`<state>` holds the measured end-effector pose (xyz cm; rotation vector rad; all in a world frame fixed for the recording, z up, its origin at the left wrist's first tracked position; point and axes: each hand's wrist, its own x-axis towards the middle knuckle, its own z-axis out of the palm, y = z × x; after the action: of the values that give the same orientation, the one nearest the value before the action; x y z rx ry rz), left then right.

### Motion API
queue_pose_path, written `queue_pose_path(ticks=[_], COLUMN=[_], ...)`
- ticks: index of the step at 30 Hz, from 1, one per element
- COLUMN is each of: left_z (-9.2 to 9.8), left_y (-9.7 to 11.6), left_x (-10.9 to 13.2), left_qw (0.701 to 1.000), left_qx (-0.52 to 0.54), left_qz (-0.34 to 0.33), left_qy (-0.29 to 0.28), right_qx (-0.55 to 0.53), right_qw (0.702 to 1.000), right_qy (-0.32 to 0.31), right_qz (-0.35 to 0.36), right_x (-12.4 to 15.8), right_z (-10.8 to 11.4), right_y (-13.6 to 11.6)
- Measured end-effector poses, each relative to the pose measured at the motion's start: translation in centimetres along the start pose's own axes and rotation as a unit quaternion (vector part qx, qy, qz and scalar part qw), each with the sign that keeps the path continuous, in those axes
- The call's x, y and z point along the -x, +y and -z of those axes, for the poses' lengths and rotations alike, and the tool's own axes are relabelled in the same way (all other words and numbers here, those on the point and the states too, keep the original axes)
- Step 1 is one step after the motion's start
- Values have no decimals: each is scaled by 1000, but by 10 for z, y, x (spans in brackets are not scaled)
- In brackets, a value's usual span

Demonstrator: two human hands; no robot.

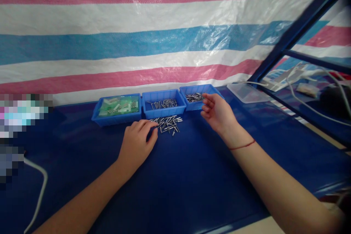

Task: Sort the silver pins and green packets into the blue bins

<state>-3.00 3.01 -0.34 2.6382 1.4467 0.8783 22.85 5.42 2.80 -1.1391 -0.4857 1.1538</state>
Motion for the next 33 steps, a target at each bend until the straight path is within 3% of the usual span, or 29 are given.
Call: queue_pose_path(ticks=[5, 8, 12, 14, 16, 21, 26, 29, 33], left_z=[-3, -4, -6, -7, -8, -6, -1, -2, -4], left_y=[-4, -6, -8, -9, -11, -13, 1, 14, 22], left_x=[-2, -3, -2, -1, 0, -2, 0, 5, 7], left_qw=[998, 998, 998, 998, 998, 997, 985, 949, 884], left_qx=[-49, -48, -16, -5, 3, 48, 156, 291, 430], left_qz=[28, 33, 48, 55, 55, 59, 70, 121, 181], left_qy=[-19, -38, -46, -43, -42, -30, 33, 30, 25], right_qx=[78, 185, 351, 378, 384, 374, 380, 363, 302], right_qw=[995, 971, 851, 798, 777, 814, 814, 820, 856], right_qy=[-61, -87, -159, -214, -244, -221, -227, -243, -280], right_qz=[31, 124, 358, 417, 436, 385, 376, 369, 313], right_x=[19, 35, 55, 61, 64, 60, 59, 63, 70], right_z=[-17, -26, -30, -30, -29, -29, -30, -31, -32], right_y=[20, 38, 63, 71, 74, 73, 72, 71, 70])
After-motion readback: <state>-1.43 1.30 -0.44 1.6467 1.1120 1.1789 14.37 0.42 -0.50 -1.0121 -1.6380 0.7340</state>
